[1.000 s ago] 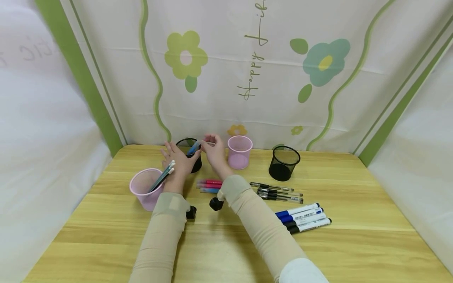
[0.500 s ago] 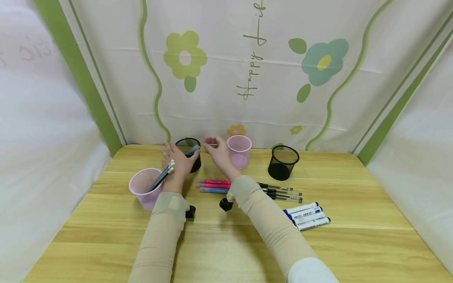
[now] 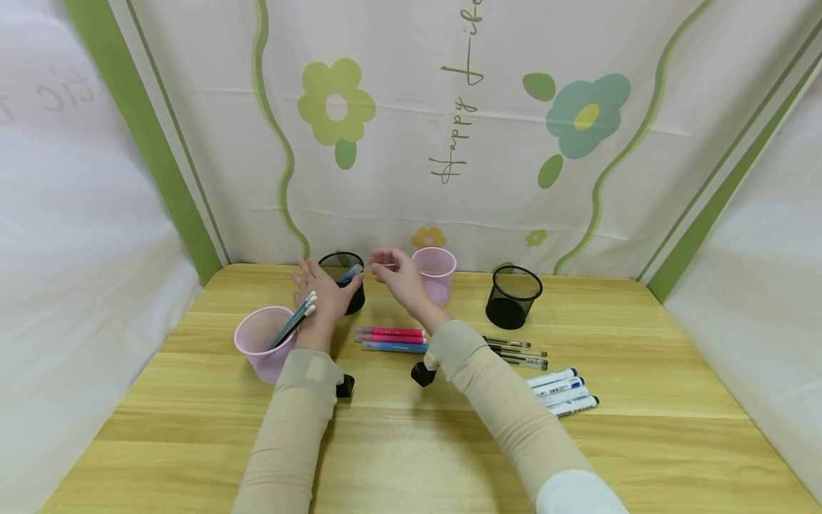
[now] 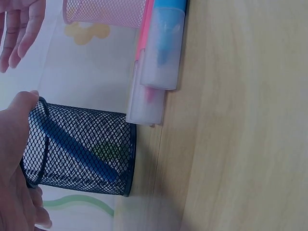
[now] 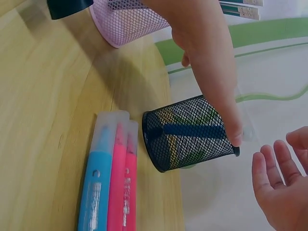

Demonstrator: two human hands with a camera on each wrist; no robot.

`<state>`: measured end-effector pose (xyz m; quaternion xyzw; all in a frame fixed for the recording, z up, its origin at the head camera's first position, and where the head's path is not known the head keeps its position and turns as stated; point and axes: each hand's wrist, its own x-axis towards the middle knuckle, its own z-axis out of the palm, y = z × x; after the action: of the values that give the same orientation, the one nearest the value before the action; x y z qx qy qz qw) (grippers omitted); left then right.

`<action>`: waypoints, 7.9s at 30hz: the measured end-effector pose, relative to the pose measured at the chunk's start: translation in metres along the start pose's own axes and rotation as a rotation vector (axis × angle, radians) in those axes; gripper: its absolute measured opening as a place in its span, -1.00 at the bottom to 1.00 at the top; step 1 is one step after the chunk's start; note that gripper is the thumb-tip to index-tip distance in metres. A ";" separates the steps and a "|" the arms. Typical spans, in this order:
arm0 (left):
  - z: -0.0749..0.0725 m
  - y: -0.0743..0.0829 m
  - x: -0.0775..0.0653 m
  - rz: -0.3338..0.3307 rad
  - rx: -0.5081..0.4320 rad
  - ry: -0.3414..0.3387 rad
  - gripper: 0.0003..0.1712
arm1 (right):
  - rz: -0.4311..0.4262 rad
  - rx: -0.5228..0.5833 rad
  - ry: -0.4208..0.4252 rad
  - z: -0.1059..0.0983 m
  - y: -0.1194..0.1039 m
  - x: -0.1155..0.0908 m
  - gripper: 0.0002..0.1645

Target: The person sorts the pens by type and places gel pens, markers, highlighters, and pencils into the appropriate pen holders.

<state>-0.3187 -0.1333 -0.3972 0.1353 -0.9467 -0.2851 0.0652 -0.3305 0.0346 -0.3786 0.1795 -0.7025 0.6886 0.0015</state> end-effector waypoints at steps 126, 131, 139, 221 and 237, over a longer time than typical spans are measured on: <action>0.002 0.000 -0.002 0.002 0.041 0.002 0.42 | -0.049 -1.047 -0.505 -0.050 0.010 -0.018 -0.22; 0.001 0.000 -0.003 0.003 0.036 -0.003 0.42 | 0.019 -0.959 -0.499 -0.051 0.008 -0.016 -0.13; 0.001 0.000 -0.003 0.005 0.029 0.000 0.41 | 0.047 -0.802 -0.485 -0.054 -0.003 -0.010 -0.05; -0.003 -0.001 -0.003 0.002 0.007 -0.022 0.44 | -0.021 -0.094 -0.171 -0.023 -0.007 0.008 -0.58; -0.001 0.000 -0.003 0.012 0.035 -0.013 0.42 | -0.052 -0.234 -0.280 -0.034 -0.006 -0.011 -0.59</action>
<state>-0.3162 -0.1329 -0.3964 0.1289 -0.9527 -0.2691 0.0586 -0.3274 0.0699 -0.3741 0.2902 -0.7664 0.5702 -0.0574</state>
